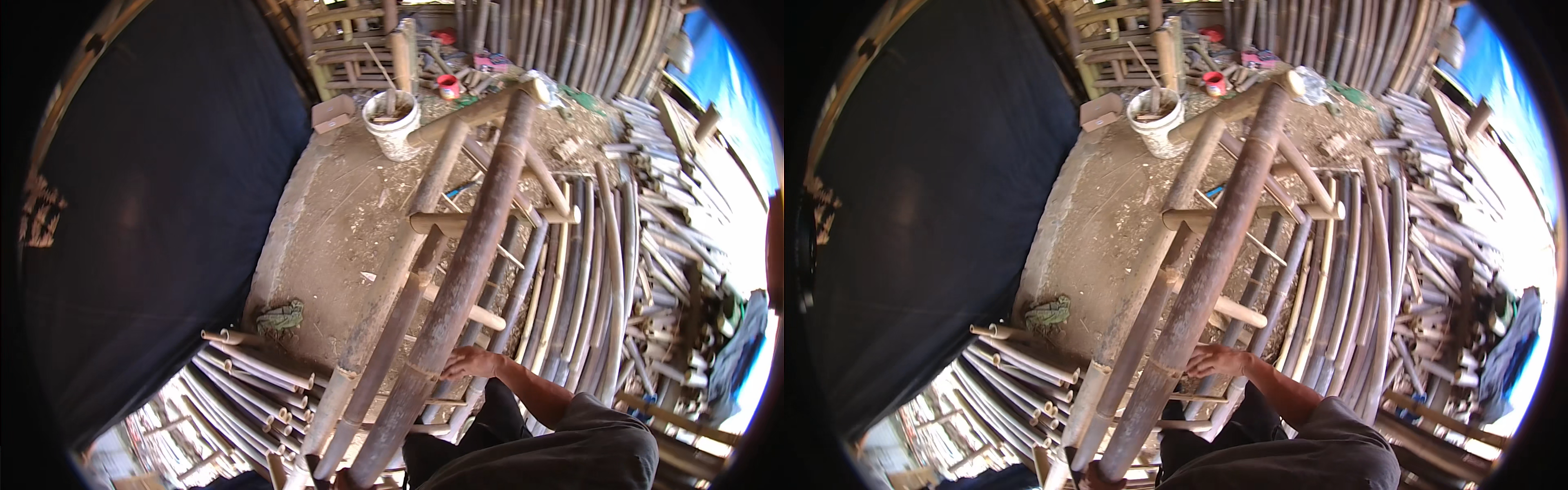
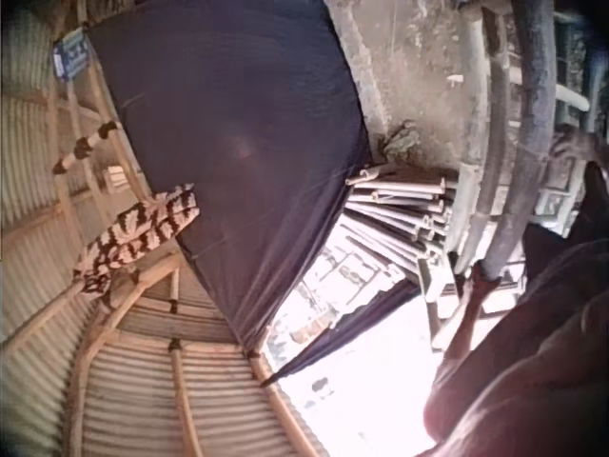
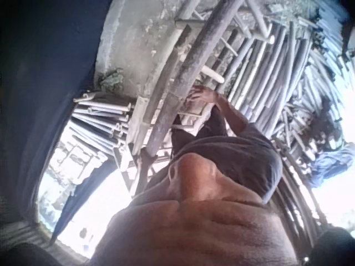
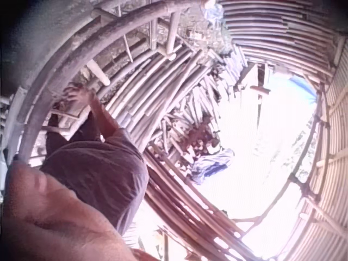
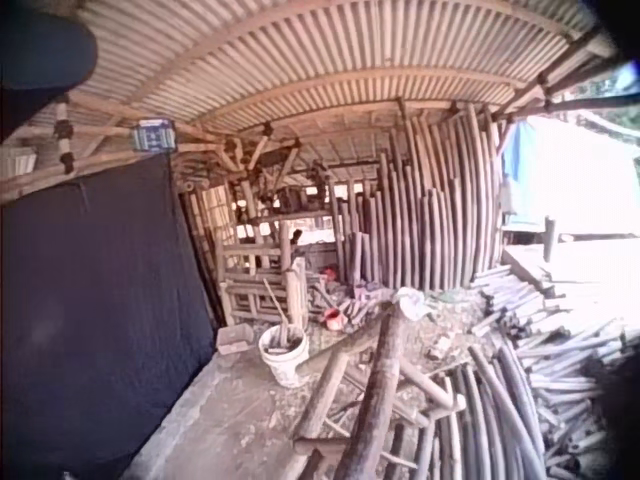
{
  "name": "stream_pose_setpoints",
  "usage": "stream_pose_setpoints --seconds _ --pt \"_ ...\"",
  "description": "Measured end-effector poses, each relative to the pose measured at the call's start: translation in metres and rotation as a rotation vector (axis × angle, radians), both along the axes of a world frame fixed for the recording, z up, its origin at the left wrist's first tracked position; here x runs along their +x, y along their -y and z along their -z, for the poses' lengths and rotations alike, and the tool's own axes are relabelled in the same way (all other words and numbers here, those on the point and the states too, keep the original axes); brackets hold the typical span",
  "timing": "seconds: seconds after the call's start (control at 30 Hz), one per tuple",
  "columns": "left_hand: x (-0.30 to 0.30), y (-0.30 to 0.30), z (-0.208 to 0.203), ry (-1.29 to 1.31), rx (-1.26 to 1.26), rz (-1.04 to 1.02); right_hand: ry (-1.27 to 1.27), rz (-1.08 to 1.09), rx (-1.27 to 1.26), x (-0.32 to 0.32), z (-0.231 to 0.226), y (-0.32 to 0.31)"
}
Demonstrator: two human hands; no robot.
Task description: The person assembles a bamboo ladder by inserting short bamboo rungs into pre-drilled holes in two long bamboo rails. They use a wooden mallet to tap each rung into place, then lift and reposition the ladder to continue assembly. The person works in a cluttered workshop with many bamboo poles and tools visible.
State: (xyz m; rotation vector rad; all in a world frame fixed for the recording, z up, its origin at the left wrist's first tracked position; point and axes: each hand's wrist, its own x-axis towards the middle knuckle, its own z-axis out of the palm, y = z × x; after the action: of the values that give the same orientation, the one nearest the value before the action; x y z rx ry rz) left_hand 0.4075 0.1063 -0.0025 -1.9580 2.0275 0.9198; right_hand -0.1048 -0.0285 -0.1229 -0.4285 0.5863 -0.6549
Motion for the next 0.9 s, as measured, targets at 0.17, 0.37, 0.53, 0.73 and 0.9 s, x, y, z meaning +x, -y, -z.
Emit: stream_pose_setpoints --seconds 0.17,0.37,0.53,0.73,0.9 --pt "-0.034 0.003 -0.040 0.141 0.093 -0.173 0.244 0.488 0.395 0.021 0.013 0.045" --pt "-0.057 -0.016 -0.039 0.232 -0.130 -0.296 0.762 0.219 0.220 0.106 -0.025 0.048" --pt "-0.083 -0.008 -0.052 0.254 -0.308 -0.414 0.974 0.218 0.193 0.104 -0.010 0.053" --pt "-0.123 -0.079 -0.014 -0.069 -1.047 -1.380 0.819 0.143 0.135 0.096 -0.016 0.050" --pt "-0.110 -0.106 0.019 -1.696 -0.817 -2.105 0.868 0.071 0.146 0.071 0.030 0.055"
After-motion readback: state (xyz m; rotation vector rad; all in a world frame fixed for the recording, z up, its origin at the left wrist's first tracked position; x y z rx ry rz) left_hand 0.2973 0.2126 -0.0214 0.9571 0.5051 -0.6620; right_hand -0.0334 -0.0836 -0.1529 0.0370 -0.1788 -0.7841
